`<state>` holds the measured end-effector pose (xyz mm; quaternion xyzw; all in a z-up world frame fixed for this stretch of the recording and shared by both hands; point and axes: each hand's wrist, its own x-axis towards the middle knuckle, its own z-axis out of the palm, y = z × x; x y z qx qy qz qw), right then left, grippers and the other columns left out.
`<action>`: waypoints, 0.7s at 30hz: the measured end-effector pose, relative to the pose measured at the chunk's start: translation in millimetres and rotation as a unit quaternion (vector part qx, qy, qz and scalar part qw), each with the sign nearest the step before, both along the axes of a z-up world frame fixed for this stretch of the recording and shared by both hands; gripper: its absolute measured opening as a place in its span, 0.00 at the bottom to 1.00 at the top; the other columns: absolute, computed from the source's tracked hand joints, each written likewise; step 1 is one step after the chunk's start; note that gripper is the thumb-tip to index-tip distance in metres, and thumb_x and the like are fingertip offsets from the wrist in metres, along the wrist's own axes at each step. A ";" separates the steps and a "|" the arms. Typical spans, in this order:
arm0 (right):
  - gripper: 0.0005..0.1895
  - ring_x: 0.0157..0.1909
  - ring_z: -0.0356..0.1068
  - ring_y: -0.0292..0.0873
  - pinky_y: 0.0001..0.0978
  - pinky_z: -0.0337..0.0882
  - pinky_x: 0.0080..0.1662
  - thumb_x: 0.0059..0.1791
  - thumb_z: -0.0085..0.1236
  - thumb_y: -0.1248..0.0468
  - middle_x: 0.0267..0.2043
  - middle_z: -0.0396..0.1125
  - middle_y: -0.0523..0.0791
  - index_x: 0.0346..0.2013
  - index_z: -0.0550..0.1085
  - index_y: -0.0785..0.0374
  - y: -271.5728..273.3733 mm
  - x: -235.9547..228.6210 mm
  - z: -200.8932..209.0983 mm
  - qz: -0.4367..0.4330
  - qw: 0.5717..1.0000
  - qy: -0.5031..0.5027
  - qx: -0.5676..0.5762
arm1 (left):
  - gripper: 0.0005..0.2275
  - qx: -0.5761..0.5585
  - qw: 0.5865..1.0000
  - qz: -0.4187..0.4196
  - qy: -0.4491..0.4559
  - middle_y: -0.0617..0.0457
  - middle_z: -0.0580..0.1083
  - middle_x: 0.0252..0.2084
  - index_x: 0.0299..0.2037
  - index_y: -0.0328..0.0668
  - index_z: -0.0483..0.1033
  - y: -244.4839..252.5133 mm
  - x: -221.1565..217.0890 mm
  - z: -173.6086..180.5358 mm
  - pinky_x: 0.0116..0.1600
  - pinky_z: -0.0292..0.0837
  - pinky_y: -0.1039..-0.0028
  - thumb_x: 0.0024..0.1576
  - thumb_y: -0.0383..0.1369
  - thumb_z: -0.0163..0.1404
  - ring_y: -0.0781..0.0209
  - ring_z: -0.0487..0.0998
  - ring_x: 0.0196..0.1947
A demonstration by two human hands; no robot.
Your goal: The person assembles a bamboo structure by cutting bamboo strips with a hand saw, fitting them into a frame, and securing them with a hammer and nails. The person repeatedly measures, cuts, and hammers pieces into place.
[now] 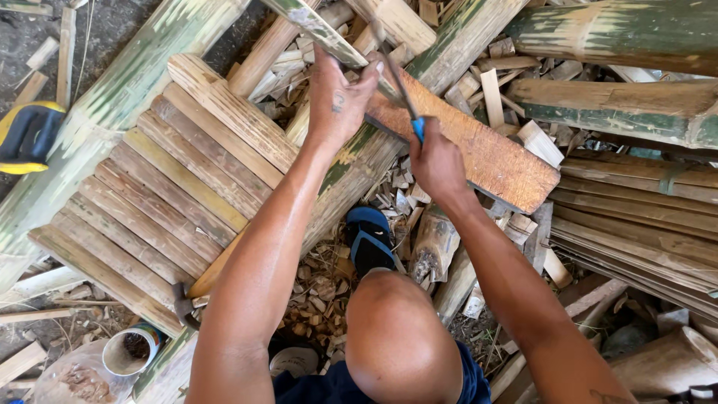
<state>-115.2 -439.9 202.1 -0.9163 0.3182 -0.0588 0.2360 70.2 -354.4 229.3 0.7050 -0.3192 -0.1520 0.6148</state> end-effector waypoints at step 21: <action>0.07 0.15 0.66 0.46 0.43 0.66 0.21 0.59 0.40 0.65 0.19 0.64 0.48 0.51 0.63 0.64 -12.7 -7.5 9.3 -0.055 0.982 0.001 0.181 | 0.26 -0.108 0.992 0.017 -0.069 0.38 0.73 0.49 0.65 0.35 0.51 -5.8 -0.4 -18.8 0.47 0.84 0.61 0.64 0.25 0.57 0.51 0.82 0.46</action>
